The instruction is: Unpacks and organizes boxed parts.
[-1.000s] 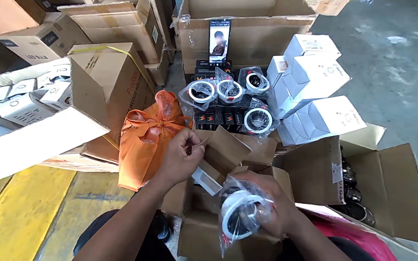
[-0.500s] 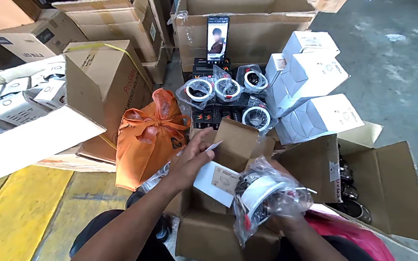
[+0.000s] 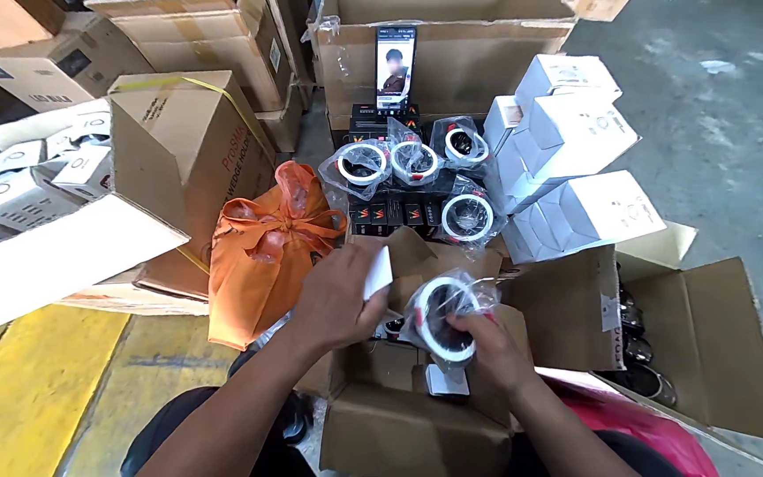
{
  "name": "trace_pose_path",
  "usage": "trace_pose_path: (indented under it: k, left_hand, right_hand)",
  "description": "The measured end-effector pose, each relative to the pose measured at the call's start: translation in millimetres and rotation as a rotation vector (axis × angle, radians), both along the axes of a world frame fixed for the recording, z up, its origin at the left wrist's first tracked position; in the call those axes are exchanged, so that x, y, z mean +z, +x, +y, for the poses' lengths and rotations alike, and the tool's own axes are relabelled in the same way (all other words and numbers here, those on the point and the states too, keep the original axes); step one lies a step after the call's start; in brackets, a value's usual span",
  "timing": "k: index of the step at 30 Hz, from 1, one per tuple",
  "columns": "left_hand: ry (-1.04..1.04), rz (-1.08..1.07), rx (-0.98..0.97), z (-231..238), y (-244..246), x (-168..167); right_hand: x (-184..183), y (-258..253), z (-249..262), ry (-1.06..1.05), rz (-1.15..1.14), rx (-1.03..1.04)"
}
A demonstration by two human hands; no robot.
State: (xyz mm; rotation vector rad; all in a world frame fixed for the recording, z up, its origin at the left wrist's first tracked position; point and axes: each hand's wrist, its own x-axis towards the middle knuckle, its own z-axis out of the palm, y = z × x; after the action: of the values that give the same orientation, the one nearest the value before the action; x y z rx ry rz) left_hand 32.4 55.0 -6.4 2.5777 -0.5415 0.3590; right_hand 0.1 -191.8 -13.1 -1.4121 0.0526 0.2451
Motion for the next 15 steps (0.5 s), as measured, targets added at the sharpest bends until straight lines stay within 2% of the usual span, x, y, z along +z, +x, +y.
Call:
trace_pose_path:
  k: [3, 9, 15]
  left_hand:
    - [0.073, 0.052, -0.08, -10.2, -7.8, -10.7]
    - [-0.123, 0.187, -0.009, -16.1, -12.5, -7.5]
    - [-0.299, 0.304, 0.006, -10.2, -8.6, -7.1]
  right_hand:
    - [1.8, 5.9, 4.2, -0.065, 0.023, -0.124]
    - [-6.1, 11.6, 3.5, -0.595, -0.139, -0.067]
    - [-5.0, 18.8, -1.7, -0.773, -0.185, -0.036]
